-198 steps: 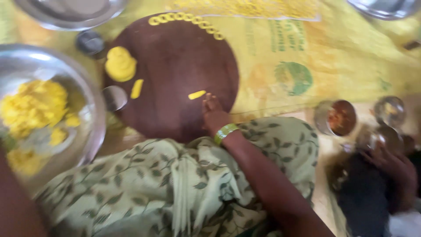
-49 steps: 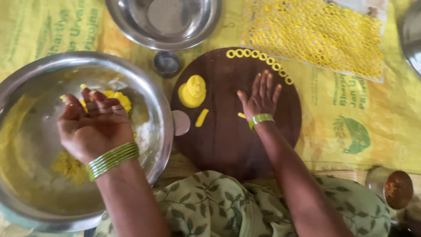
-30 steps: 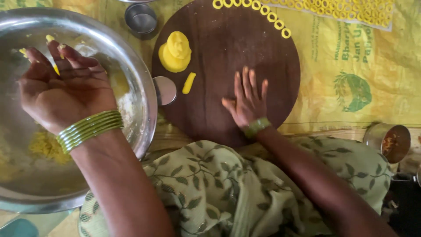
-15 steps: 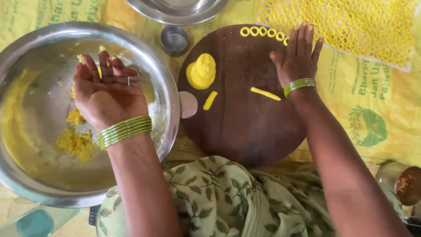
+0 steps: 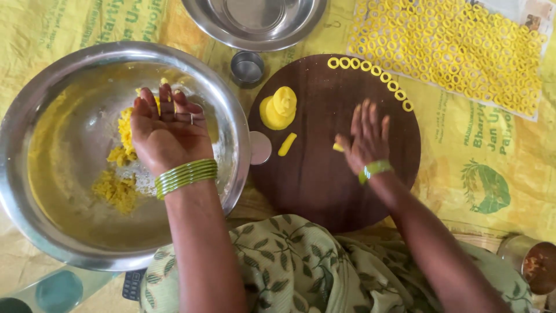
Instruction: The person rolls yellow dough into thin ropes on a wooden board, then shapes them into small rings and places them on a newspaper sheet. The person repeatedly takes dough from a metal bowl, rolls it, and forms rings.
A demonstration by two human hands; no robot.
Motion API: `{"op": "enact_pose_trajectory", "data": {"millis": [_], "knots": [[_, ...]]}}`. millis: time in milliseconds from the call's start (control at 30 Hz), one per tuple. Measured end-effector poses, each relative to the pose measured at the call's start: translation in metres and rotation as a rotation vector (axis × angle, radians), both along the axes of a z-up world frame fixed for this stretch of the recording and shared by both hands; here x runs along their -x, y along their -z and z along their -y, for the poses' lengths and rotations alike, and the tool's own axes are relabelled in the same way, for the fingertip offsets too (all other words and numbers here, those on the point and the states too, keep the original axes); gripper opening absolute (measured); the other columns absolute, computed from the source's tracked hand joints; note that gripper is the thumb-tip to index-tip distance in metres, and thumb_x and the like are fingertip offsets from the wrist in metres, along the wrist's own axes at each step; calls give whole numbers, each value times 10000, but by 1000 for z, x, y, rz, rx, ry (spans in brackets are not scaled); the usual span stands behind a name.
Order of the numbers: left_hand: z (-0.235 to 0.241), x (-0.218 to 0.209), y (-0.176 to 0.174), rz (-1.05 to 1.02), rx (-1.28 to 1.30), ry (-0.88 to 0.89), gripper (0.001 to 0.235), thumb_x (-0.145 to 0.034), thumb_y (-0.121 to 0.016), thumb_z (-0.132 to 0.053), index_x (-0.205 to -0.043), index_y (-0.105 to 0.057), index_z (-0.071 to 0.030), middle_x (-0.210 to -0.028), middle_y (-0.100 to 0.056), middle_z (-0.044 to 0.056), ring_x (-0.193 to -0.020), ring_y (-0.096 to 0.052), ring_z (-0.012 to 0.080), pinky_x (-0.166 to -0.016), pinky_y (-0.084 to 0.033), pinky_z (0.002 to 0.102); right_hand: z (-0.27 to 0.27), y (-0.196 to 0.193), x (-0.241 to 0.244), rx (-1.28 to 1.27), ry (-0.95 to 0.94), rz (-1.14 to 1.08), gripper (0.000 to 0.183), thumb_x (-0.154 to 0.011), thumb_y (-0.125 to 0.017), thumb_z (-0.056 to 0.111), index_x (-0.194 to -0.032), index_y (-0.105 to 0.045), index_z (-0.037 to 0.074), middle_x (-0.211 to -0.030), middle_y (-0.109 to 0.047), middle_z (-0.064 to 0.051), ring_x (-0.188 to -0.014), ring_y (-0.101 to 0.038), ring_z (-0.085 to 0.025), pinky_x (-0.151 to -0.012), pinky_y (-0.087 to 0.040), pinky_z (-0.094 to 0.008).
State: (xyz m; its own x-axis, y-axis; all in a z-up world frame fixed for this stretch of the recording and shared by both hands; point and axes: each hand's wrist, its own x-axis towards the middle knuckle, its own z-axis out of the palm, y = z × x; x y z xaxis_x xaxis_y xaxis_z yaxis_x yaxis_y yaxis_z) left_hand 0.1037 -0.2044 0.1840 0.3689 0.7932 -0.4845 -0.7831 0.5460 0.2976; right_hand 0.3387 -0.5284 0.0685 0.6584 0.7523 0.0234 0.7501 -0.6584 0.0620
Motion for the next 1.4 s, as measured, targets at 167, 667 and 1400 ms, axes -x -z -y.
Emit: {"op": "enact_pose_trajectory", "data": {"millis": [167, 667, 1400], "knots": [[4, -7, 0, 11, 32, -1, 245, -1031, -486, -281, -1107, -610, -83, -1010, -685, 100, -805, -653, 226, -688, -554, 364, 57, 2, 104, -15, -142, -54, 926, -966, -433, 618, -1593, -224, -30, -1686, -184, -241, -1584, -124, -346, -1254, -63, -600], [6, -11, -5, -10, 80, -57, 258, -1043, -465, -287, -1162, -595, -100, -1037, -661, 77, -829, -630, 197, -710, -544, 332, -2, 23, -50, -90, 240, -14, 831, -1051, -322, 579, -1633, -143, 13, -1727, -72, -191, -1605, -16, -327, -1234, 48, -640], [17, -2, -1, -15, 98, -46, 283, -1057, -451, -294, -1172, -592, -79, -1003, -662, 87, -781, -631, 190, -677, -541, 325, 74, -12, -3, -428, 182, -55, 602, -1141, -262, 291, -1670, -162, 22, -1750, -148, -238, -1616, -93, -439, -1218, -63, -727]]}}
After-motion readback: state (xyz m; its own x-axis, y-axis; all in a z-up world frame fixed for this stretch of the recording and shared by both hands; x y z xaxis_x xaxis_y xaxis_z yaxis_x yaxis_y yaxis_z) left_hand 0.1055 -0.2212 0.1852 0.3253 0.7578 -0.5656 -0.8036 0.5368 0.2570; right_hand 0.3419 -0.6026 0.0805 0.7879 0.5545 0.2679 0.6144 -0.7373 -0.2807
